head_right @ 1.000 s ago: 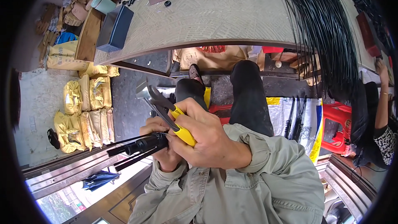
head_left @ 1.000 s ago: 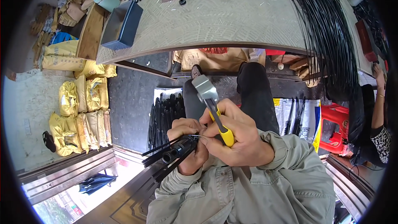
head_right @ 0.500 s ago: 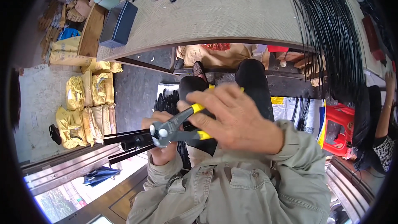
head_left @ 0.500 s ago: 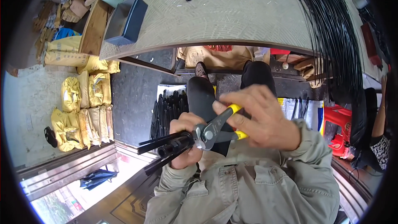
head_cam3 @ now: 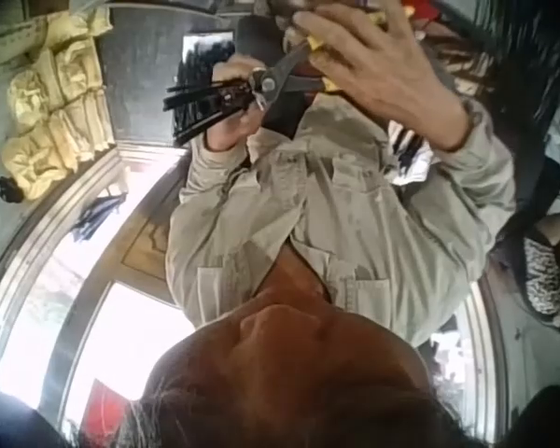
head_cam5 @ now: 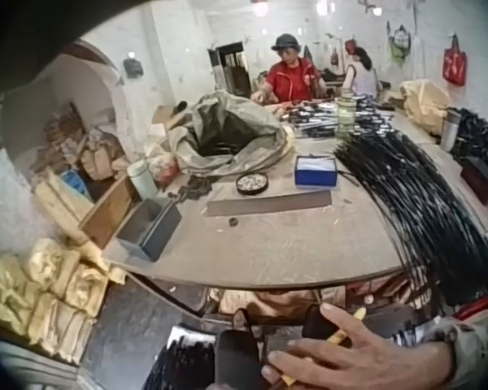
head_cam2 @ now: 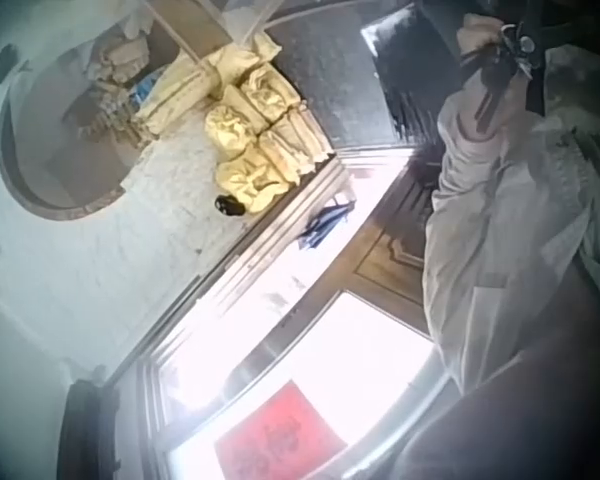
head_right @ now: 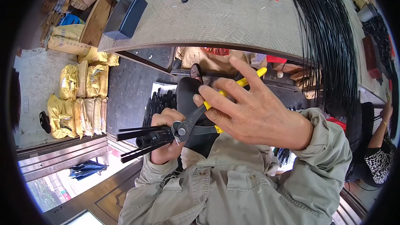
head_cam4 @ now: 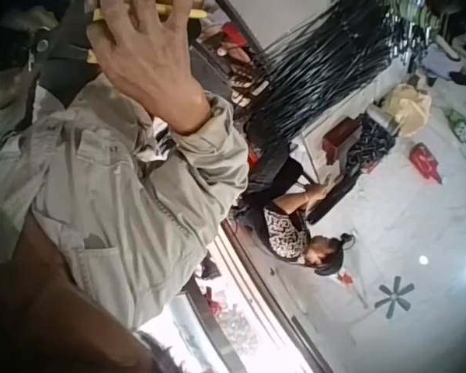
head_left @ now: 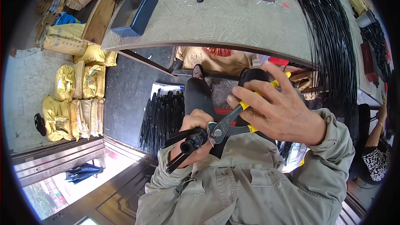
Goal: Assembling electrical cables by attaching connectors and using a wire-cutting tool.
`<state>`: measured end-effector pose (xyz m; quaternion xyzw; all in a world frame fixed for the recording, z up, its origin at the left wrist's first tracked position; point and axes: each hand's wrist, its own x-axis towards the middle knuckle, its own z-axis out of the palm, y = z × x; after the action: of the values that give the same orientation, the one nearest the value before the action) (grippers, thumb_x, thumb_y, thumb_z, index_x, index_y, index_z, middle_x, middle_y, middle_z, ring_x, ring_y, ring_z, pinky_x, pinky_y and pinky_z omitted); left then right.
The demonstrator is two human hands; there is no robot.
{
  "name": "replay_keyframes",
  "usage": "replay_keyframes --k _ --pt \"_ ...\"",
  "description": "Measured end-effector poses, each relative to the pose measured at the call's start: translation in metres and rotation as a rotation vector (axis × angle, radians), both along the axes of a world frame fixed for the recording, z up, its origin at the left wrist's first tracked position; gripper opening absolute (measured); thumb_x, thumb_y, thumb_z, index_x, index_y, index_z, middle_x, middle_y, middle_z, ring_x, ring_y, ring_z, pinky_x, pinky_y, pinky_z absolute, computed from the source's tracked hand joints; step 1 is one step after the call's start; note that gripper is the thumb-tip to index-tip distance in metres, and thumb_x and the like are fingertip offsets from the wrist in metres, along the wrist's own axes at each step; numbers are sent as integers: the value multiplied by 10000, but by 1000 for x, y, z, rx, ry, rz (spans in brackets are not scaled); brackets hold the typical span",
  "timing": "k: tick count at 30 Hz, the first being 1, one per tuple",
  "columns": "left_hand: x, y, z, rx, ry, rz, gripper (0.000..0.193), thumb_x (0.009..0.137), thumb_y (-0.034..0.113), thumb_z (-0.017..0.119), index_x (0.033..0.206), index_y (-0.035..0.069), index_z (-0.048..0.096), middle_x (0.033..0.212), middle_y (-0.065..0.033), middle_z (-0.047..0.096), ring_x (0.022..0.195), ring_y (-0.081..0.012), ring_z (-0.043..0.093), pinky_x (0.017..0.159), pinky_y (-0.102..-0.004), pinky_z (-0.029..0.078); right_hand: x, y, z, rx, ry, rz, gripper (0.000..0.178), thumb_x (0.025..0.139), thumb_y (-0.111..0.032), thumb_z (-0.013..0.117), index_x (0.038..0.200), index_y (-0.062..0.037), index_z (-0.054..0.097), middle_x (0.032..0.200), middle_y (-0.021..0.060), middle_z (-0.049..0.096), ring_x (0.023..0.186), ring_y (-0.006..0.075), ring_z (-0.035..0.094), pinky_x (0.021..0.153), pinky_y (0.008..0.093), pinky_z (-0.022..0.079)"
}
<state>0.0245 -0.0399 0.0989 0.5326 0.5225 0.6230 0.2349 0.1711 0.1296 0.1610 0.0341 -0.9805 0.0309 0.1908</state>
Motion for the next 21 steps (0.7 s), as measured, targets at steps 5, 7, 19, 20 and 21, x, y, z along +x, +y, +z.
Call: replay_keyframes --k 5,7,19,20,21 --pt "2 -2 2 -28 -1 9 266 745 -33 587 919 41 401 801 -101 493 703 -194 485 639 -309 400 2 9 10 101 -66 133 127 658 -177 629 746 -87 612 960 33 498 802 195 501 714 371 434" --pt "0 -4 1 -40 -16 -61 320 712 -45 608 937 41 397 815 -106 498 735 -226 508 650 -321 403 1 15 17 148 -79 164 139 650 -178 629 749 -81 618 943 34 495 769 194 490 658 345 436" --pt "-23 14 11 -86 94 -718 233 810 76 590 960 22 420 888 -134 522 743 -256 516 662 -348 428 -44 64 35 362 136 673 264 670 -220 597 799 4 540 877 44 487 715 179 477 630 315 426" --pt "-22 14 9 -80 96 -724 233 810 76 590 960 22 420 888 -134 522 743 -256 516 662 -348 428 -49 64 40 447 124 707 276 695 -220 591 861 -4 547 917 39 487 758 177 488 651 308 430" --pt "-21 12 5 -56 53 -647 232 804 58 587 958 22 417 878 -133 513 743 -251 513 657 -345 424 -56 66 45 540 121 746 293 719 -219 584 923 -12 555 956 34 487 800 174 499 672 301 435"
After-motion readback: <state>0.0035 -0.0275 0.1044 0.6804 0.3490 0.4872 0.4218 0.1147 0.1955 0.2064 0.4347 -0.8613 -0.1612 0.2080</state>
